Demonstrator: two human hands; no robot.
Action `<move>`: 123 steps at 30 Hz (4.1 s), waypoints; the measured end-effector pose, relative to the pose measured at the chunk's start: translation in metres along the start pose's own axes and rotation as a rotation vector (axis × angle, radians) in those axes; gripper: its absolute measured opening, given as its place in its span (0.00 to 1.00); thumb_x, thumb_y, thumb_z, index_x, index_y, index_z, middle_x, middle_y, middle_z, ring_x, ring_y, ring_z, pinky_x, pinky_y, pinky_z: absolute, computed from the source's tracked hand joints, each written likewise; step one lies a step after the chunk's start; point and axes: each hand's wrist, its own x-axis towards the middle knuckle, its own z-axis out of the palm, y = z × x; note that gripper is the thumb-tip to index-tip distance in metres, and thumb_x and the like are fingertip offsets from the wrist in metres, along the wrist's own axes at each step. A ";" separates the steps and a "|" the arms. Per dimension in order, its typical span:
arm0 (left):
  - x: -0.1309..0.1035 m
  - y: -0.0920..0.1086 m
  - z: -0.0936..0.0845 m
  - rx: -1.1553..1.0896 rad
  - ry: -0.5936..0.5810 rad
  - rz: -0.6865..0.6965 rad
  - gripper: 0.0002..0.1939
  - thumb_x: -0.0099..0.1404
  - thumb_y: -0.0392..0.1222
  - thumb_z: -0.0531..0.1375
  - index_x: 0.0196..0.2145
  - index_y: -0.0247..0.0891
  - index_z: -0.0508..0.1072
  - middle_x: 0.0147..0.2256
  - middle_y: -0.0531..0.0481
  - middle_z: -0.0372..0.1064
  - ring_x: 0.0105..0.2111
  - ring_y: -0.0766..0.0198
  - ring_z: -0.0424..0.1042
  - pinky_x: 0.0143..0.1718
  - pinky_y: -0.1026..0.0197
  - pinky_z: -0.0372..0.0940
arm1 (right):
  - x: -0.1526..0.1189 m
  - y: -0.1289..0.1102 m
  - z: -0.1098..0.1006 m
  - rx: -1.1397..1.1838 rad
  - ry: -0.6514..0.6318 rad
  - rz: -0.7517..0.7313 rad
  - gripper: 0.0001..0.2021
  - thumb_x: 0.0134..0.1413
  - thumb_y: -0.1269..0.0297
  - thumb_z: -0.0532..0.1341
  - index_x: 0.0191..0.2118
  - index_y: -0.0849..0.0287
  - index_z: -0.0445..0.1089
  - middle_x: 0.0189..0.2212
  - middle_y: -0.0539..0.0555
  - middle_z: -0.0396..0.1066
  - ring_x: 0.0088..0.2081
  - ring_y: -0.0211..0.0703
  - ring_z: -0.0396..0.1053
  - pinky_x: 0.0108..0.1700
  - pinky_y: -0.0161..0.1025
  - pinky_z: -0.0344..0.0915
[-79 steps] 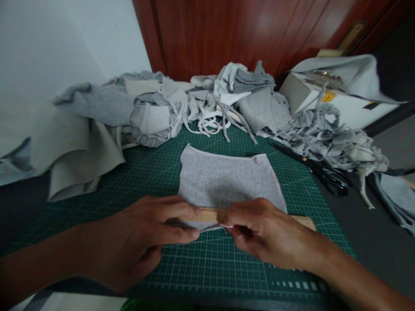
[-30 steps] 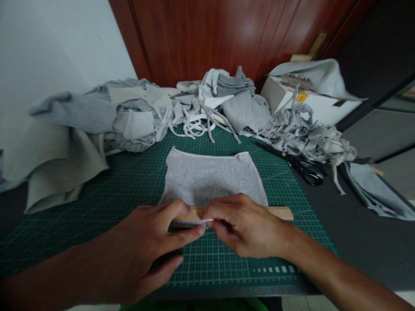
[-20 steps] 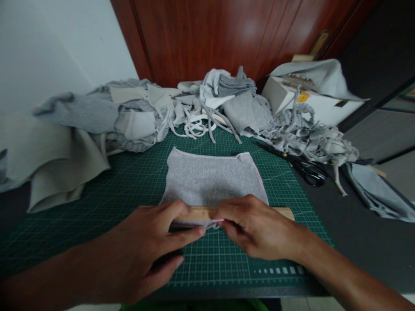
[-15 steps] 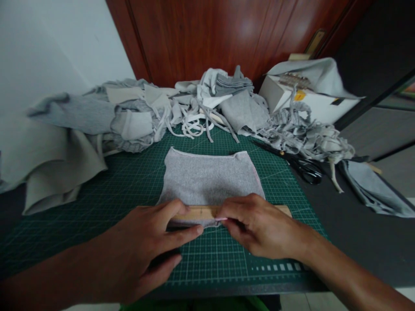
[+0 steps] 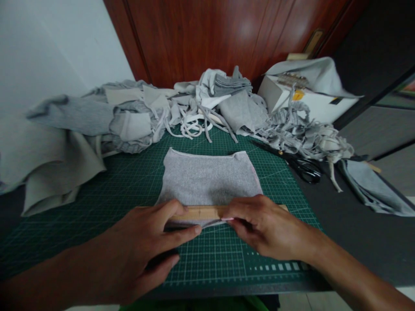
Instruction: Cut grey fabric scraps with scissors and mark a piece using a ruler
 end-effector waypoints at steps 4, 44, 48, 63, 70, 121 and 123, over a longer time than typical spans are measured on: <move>0.000 0.002 -0.001 0.006 0.002 -0.009 0.28 0.67 0.39 0.60 0.64 0.48 0.69 0.50 0.43 0.66 0.40 0.57 0.71 0.40 0.51 0.74 | -0.002 0.008 0.006 0.128 0.091 0.083 0.04 0.69 0.69 0.62 0.42 0.57 0.75 0.25 0.47 0.69 0.23 0.34 0.62 0.25 0.35 0.55; 0.028 0.009 0.006 -0.153 0.013 0.036 0.26 0.68 0.38 0.60 0.63 0.43 0.69 0.52 0.43 0.67 0.46 0.54 0.73 0.44 0.49 0.73 | 0.007 0.013 0.020 0.418 0.202 0.157 0.09 0.69 0.65 0.63 0.35 0.59 0.71 0.23 0.44 0.61 0.23 0.33 0.55 0.23 0.32 0.52; 0.027 0.005 0.008 -0.128 0.010 0.039 0.24 0.69 0.40 0.59 0.62 0.46 0.72 0.47 0.43 0.67 0.41 0.54 0.72 0.39 0.49 0.73 | 0.005 0.016 0.021 0.415 0.209 0.145 0.08 0.70 0.64 0.63 0.37 0.60 0.73 0.25 0.46 0.65 0.24 0.34 0.57 0.25 0.33 0.55; 0.025 0.002 0.016 -0.084 0.086 0.077 0.25 0.69 0.40 0.60 0.63 0.45 0.73 0.49 0.42 0.68 0.42 0.52 0.74 0.37 0.48 0.72 | 0.027 -0.002 0.013 0.101 0.077 -0.115 0.08 0.60 0.80 0.60 0.39 0.62 0.74 0.25 0.46 0.69 0.26 0.34 0.65 0.29 0.34 0.57; 0.025 0.004 0.013 -0.073 0.080 0.081 0.25 0.68 0.39 0.60 0.62 0.45 0.74 0.45 0.43 0.68 0.38 0.54 0.73 0.33 0.51 0.70 | 0.001 0.008 -0.002 0.003 0.012 -0.054 0.09 0.66 0.76 0.58 0.45 0.61 0.74 0.29 0.50 0.73 0.29 0.39 0.69 0.33 0.38 0.60; 0.060 0.015 0.013 -0.063 0.008 0.173 0.25 0.73 0.40 0.57 0.66 0.40 0.69 0.59 0.41 0.68 0.54 0.51 0.73 0.50 0.47 0.74 | -0.009 0.030 0.004 0.335 0.237 0.125 0.10 0.70 0.63 0.63 0.34 0.59 0.71 0.24 0.44 0.62 0.24 0.32 0.57 0.25 0.32 0.54; 0.059 0.013 0.013 -0.078 0.013 0.182 0.24 0.73 0.39 0.58 0.64 0.41 0.71 0.62 0.41 0.67 0.57 0.50 0.72 0.52 0.47 0.73 | -0.009 0.028 0.004 0.318 0.234 0.107 0.09 0.70 0.64 0.63 0.35 0.59 0.71 0.24 0.44 0.63 0.23 0.32 0.57 0.25 0.32 0.53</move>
